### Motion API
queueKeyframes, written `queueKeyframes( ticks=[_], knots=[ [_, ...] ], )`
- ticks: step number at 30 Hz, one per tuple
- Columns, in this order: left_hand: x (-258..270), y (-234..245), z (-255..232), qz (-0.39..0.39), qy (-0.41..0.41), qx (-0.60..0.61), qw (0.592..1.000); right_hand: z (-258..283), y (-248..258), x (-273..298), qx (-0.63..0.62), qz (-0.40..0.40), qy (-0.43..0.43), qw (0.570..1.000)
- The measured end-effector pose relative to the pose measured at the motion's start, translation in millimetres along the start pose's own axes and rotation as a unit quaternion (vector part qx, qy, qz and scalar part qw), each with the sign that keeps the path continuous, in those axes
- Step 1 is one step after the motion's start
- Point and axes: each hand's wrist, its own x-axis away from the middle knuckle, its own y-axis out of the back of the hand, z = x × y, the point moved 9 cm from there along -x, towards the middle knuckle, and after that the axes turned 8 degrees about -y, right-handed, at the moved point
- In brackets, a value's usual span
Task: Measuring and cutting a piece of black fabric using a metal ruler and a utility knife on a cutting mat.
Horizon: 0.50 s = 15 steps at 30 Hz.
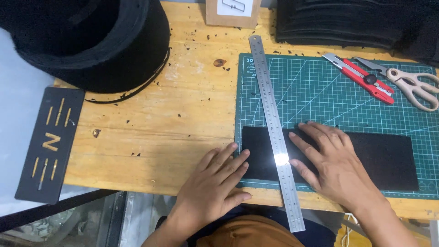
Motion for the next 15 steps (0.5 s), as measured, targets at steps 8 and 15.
queueKeyframes(
  ticks=[8, 15],
  knots=[
    [2.1, -2.7, 4.7, 0.004, 0.008, 0.008, 1.0, 32.3, 6.4, 12.7, -0.08, -0.009, 0.039, 0.996],
    [2.2, 0.2, 9.5, 0.027, 0.007, 0.052, 0.998, 12.9, -10.3, 36.8, -0.027, -0.01, -0.017, 0.999]
  ],
)
